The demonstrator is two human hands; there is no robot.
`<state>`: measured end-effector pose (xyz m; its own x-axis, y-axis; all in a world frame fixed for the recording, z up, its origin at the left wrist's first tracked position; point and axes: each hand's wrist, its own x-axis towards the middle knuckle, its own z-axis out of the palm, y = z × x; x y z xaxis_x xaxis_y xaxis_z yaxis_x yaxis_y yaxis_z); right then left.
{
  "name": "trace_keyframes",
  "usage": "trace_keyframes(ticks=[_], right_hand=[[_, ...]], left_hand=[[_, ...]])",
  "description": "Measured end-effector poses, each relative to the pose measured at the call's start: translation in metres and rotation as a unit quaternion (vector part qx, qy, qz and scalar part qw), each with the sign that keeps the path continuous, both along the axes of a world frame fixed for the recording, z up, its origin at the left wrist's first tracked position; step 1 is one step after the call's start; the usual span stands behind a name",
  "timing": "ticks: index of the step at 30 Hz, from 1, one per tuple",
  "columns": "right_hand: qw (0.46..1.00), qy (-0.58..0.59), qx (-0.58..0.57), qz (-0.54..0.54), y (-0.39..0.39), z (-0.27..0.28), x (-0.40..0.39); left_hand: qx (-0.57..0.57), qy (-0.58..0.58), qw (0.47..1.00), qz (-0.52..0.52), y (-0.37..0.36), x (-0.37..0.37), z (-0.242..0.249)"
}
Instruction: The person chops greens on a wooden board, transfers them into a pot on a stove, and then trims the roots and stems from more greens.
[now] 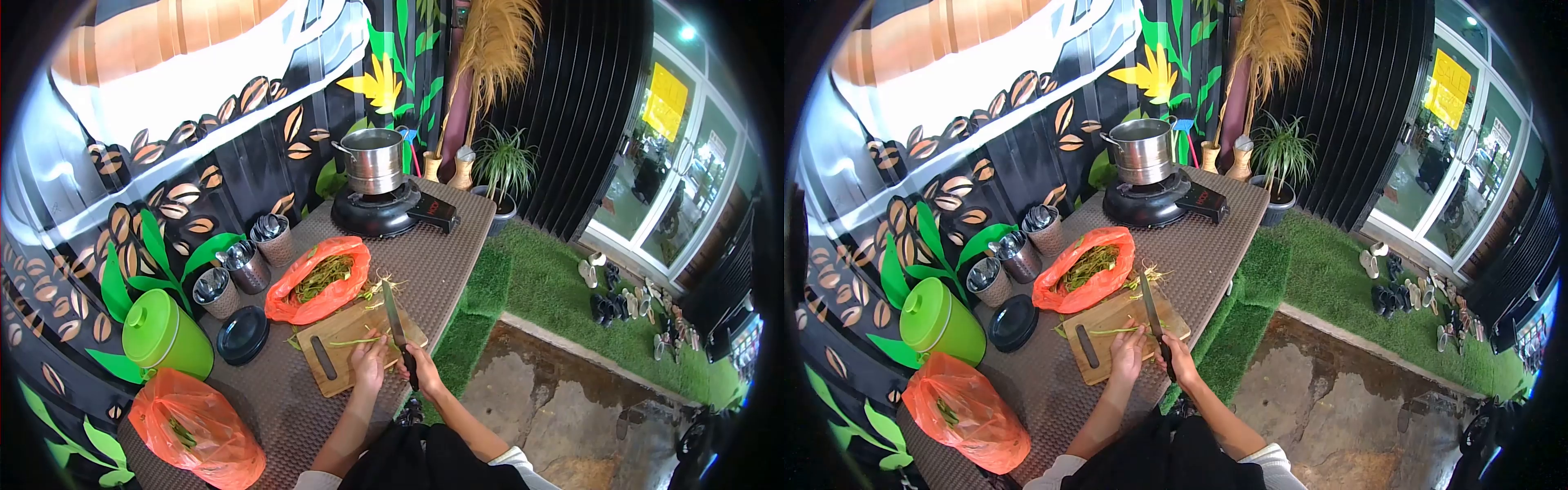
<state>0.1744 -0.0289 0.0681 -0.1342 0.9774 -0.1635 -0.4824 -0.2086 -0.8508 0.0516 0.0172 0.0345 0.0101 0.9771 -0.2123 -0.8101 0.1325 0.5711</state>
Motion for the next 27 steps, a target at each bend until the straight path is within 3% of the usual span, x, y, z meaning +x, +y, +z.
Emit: trace_keyframes(ticks=[13,15,16,18,19,21,24,25,27], right_hand=[[0.999,-0.029,0.02,-0.001,0.0,-0.009,-0.004],[0.988,-0.149,0.034,-0.028,0.003,-0.016,-0.006],[0.988,-0.15,0.032,-0.026,0.006,-0.02,-0.007],[0.948,-0.3,0.084,-0.058,0.012,-0.025,-0.011],[0.949,-0.3,0.084,-0.056,0.014,-0.027,-0.014],[0.878,-0.442,0.148,-0.11,0.018,-0.029,-0.018],[0.846,-0.465,0.212,-0.151,0.039,-0.051,-0.017],[0.847,-0.465,0.212,-0.15,0.04,-0.052,-0.016],[0.946,-0.312,0.08,-0.041,0.048,-0.045,-0.014]], left_hand=[[0.035,0.029,0.999,-0.001,-0.003,-0.007,-0.008],[0.024,0.031,0.999,0.013,-0.003,-0.009,-0.01],[0.013,0.032,0.999,0.026,-0.004,-0.009,-0.012],[0.006,0.039,0.998,0.046,-0.005,-0.01,-0.016],[0.0,0.047,0.997,0.063,-0.005,-0.01,-0.018],[-0.017,0.056,0.995,0.077,-0.006,-0.011,-0.02],[-0.034,0.092,0.991,0.094,-0.004,-0.014,-0.02],[-0.035,0.117,0.987,0.1,-0.003,-0.015,-0.021],[-0.035,0.116,0.987,0.101,-0.002,-0.017,-0.022]])
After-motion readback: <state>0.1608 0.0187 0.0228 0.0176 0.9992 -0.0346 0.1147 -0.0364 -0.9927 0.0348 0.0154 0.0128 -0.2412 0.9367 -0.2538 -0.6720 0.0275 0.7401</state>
